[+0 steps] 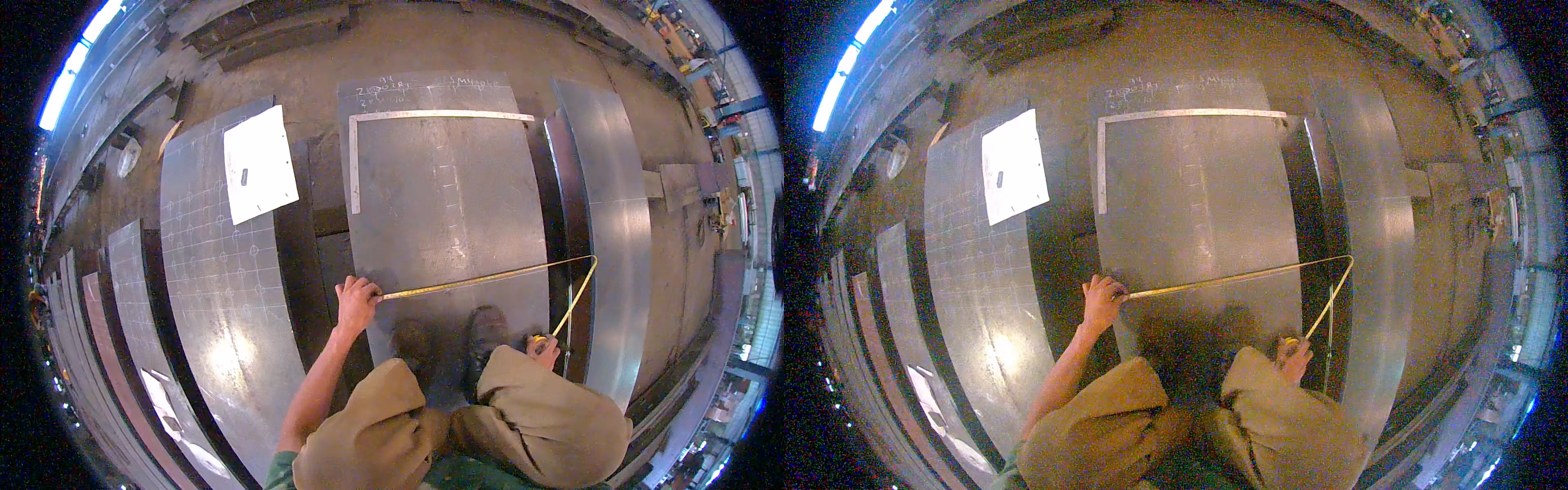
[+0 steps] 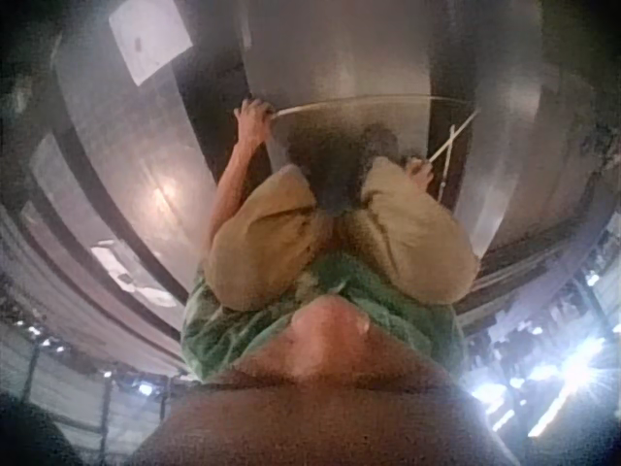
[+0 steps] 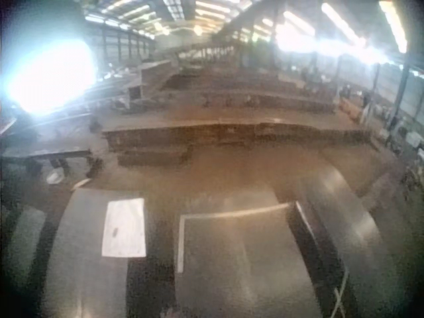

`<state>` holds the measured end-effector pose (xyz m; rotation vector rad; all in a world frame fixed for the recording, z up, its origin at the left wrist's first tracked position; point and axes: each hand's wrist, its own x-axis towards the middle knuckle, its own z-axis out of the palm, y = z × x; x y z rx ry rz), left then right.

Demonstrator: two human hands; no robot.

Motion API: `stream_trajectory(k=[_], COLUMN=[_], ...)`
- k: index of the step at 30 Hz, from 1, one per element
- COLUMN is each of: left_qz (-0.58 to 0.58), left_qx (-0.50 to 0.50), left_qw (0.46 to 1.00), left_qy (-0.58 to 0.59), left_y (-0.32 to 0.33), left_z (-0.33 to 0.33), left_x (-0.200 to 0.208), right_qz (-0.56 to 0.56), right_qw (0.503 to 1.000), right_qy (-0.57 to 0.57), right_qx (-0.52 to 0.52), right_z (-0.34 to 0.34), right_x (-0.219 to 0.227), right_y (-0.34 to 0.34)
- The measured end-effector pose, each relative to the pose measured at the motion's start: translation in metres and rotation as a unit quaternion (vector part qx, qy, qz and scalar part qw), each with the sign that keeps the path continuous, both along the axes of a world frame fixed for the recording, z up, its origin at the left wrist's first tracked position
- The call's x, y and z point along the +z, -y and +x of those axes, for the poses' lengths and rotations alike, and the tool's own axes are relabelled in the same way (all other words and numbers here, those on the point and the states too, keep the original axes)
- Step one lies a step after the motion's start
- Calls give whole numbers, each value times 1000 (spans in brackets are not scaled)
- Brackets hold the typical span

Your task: The person measures a large metal sheet using a tape measure and marks measurements with a marker. They repeatedly measure different sections and mark the sheet while referencing a document placed on the metal surface.

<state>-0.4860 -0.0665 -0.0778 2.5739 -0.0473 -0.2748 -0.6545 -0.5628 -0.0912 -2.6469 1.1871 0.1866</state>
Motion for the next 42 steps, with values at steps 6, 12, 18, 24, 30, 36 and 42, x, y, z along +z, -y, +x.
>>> stream_trajectory(k=[6, 12, 18, 24, 30, 36, 42], left_qz=[16, 8, 25, 7, 14, 31, 25], left_qx=[-45, -4, -5, 9, 5, 29, 47], left_qw=[999, 999, 1000, 1000, 1000, 999, 999], left_qy=[16, 49, 1, 1, -2, -10, -6], left_y=[19, 23, 26, 27, 27, 22, 23], left_z=[6, 4, 6, 4, 4, -5, -7], left_x=[-3, -2, -1, -3, -1, -3, -2], right_qz=[-55, -35, 20, 14, 38, 44, 48], right_qw=[981, 952, 900, 897, 903, 905, 903], right_qy=[146, 169, 125, 56, 67, 73, 81], right_qx=[118, 254, 416, 438, 423, 417, 419], right_z=[57, 167, 233, 232, 225, 227, 227], right_x=[54, 58, 58, 52, 45, 43, 37], right_y=[-4, 8, 24, 56, 62, 61, 65])
